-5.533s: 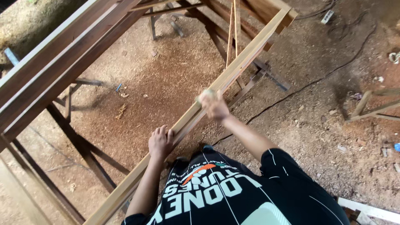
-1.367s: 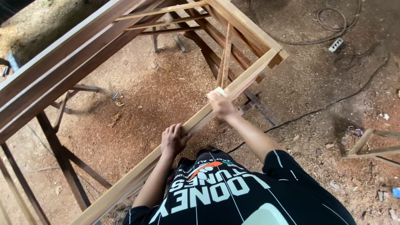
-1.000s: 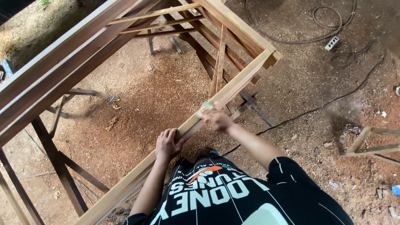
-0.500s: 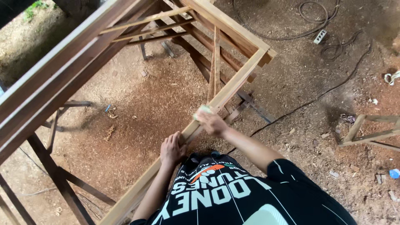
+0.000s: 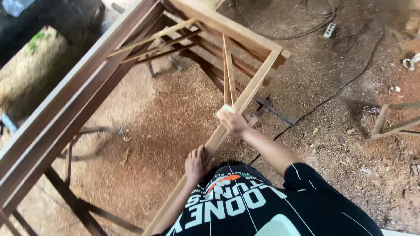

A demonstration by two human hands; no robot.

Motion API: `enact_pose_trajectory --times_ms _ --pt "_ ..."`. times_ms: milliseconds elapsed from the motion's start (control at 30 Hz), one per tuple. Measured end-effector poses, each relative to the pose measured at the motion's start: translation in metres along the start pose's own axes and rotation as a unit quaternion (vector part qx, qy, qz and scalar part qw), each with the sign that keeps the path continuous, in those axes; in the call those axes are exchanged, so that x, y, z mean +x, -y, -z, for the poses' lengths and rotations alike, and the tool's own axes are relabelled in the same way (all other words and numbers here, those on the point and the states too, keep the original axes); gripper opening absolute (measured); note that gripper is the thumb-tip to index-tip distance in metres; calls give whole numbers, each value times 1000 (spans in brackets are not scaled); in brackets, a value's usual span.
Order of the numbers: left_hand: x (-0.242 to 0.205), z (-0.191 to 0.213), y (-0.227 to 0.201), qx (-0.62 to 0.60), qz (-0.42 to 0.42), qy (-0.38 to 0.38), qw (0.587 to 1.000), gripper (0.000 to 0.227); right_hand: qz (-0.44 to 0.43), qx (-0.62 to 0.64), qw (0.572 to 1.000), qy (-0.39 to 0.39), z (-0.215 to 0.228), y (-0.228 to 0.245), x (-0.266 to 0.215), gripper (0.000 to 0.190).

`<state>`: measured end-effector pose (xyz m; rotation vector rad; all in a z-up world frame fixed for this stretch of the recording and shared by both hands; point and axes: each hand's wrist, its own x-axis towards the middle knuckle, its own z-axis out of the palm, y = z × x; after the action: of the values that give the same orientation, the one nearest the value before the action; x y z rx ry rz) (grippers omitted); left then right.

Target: The person sands the surfaces and edges of a large wooden frame using a sanding block by hand.

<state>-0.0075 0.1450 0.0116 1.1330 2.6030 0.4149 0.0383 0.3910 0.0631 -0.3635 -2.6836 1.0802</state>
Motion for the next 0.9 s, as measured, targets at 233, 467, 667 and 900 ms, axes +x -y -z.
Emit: enact_pose_trajectory --times_ms 233,467,667,900 --pt "-1 9 -5 8 -24 -11 1000 77 -7 25 999 -35 39 -19 -24 27" --pt "-7 7 -8 -18 -21 -42 999 71 -346 459 813 -89 19 -28 25 28" --pt "-8 16 -10 -22 -18 -15 999 71 140 -193 971 -31 -11 -31 -36 37" --pt "-10 19 -13 -8 12 20 1000 69 57 -179 980 -67 31 -49 -6 28"
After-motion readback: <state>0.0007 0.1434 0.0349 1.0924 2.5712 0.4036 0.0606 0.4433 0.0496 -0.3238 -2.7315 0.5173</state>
